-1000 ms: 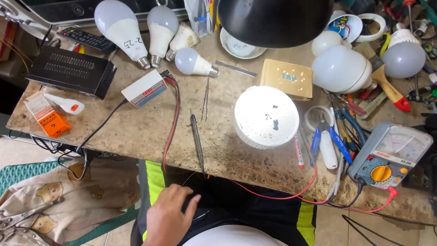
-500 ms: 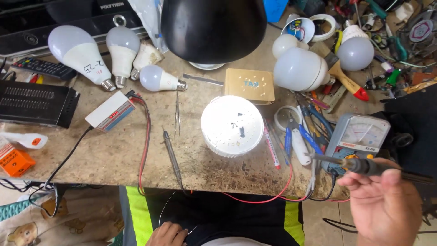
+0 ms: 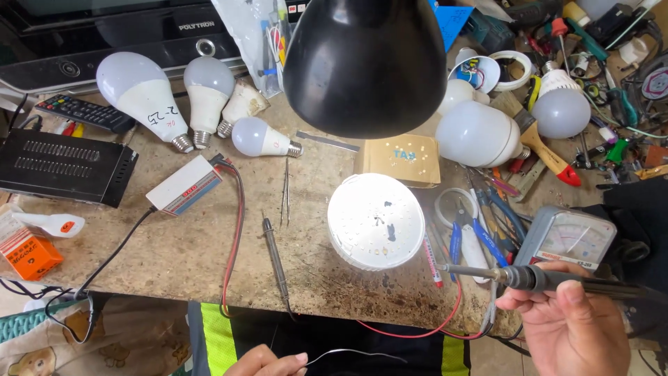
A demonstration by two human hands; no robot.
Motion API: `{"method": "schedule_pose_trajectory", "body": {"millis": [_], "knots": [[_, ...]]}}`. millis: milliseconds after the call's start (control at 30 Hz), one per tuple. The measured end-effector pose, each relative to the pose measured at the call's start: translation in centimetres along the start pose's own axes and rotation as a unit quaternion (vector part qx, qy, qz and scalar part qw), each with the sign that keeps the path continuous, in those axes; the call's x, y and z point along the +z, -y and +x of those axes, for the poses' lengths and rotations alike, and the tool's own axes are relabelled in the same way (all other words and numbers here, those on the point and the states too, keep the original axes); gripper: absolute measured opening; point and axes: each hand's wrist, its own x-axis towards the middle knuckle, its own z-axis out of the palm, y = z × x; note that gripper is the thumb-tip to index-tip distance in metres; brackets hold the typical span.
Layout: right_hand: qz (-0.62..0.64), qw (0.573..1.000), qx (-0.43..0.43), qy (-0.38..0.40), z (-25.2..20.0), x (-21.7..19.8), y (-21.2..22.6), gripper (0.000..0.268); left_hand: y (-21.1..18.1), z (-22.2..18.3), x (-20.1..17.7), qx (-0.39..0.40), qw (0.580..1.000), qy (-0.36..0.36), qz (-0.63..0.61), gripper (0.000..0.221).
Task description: Testing and soldering an LED panel on a workbench
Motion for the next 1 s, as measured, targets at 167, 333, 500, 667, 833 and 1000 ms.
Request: {"method": "schedule_pose_trajectory", "body": {"millis": [167,333,500,667,833,1000], "knots": [[-0.128,0.989,-0.017,-0.077,-0.2,0.8,1.0,0.040,-6.1,6.0,0.3,0.071,0.956,-0.274,-0.070,0.015],[-0.205,0.972,-0.080,-0.080,0.0,-1.8,0.2,0.042,-11.5,9.8,-3.1,-0.057,0.905,-0.255,-0.335,0.008],[-0.204,0.971,-0.107,-0.070,-1.4,-1.0,0.1,0.037,-12.5,13.3,-6.1,0.021,0.957,-0.220,-0.186,0.011],[-0.304,0.938,-0.165,0.025,3.8,-16.2,-4.8,0.051,-11.1,15.2,-6.0,0.105,0.975,-0.191,-0.043,0.013],[-0.490,0.750,0.142,0.421,5.1,-30.0,-4.7,0.056,-10.6,15.9,-4.9,0.148,0.979,-0.137,-0.011,0.009],[-0.507,0.770,-0.097,0.376,1.4,-4.5,6.5,0.047,-9.8,16.1,-3.7,0.216,0.971,-0.096,-0.027,0.010]]}}
